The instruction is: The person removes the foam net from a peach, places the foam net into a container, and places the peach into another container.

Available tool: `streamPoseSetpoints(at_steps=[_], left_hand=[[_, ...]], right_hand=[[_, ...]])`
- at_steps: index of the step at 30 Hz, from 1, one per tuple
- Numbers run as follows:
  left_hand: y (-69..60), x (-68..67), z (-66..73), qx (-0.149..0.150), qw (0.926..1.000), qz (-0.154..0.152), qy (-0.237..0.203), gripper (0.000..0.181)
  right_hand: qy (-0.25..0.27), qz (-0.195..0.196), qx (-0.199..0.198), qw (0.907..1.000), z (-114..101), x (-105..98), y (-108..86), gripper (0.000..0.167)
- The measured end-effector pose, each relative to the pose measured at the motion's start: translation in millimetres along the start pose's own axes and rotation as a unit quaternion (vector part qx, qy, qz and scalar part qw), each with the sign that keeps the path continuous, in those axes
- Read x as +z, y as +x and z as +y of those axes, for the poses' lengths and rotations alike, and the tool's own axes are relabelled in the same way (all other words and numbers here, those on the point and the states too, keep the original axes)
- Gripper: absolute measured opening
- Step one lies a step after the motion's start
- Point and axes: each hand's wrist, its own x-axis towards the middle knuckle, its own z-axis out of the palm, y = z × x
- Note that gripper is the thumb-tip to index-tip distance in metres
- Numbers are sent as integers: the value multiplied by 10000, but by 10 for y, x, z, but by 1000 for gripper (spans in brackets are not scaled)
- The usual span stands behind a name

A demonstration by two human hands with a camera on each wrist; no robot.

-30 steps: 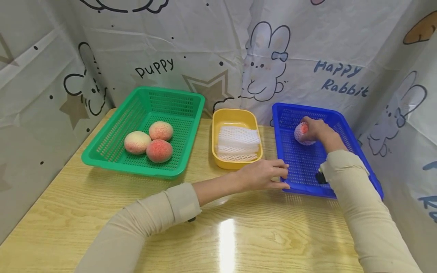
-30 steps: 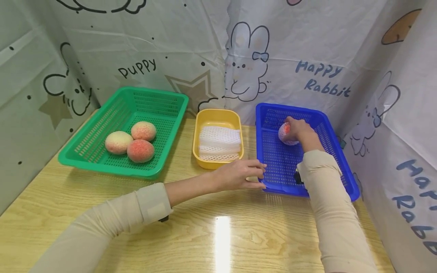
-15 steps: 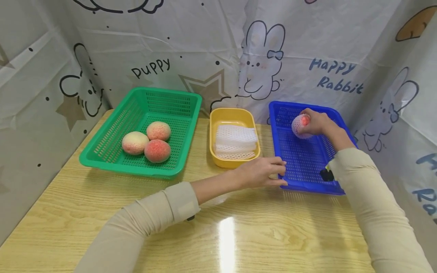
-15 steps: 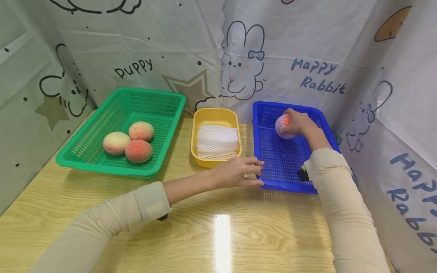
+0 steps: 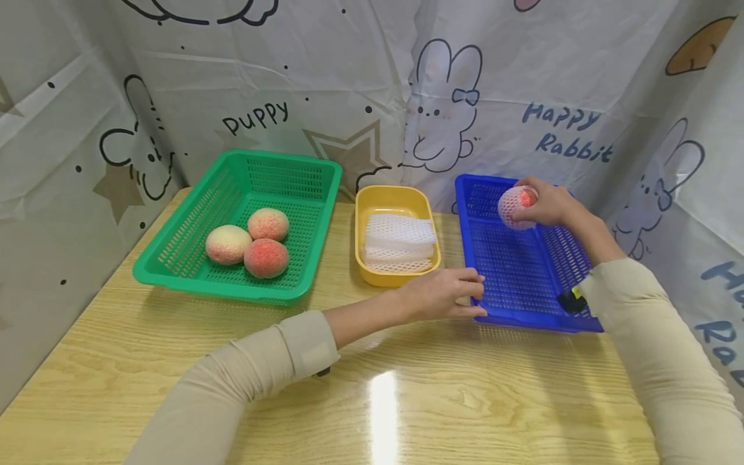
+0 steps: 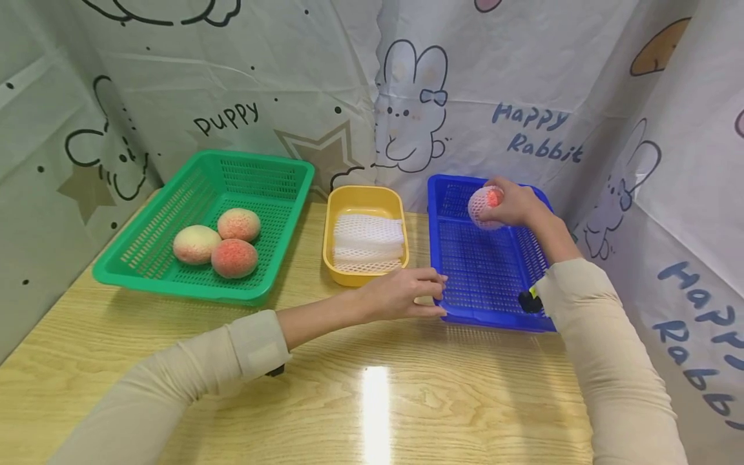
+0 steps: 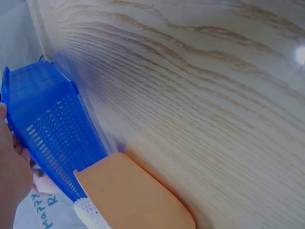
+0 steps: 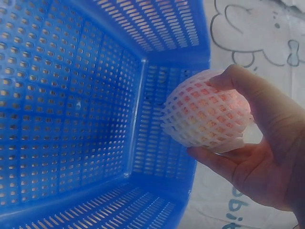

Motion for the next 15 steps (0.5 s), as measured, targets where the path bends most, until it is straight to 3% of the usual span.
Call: streamPoseSetpoints(at_steps=[15], left_hand=[[2,16,-3,1,10000,45,-11,20]], right_hand=[[155,167,-472,9986,-269,-17,-218,73]])
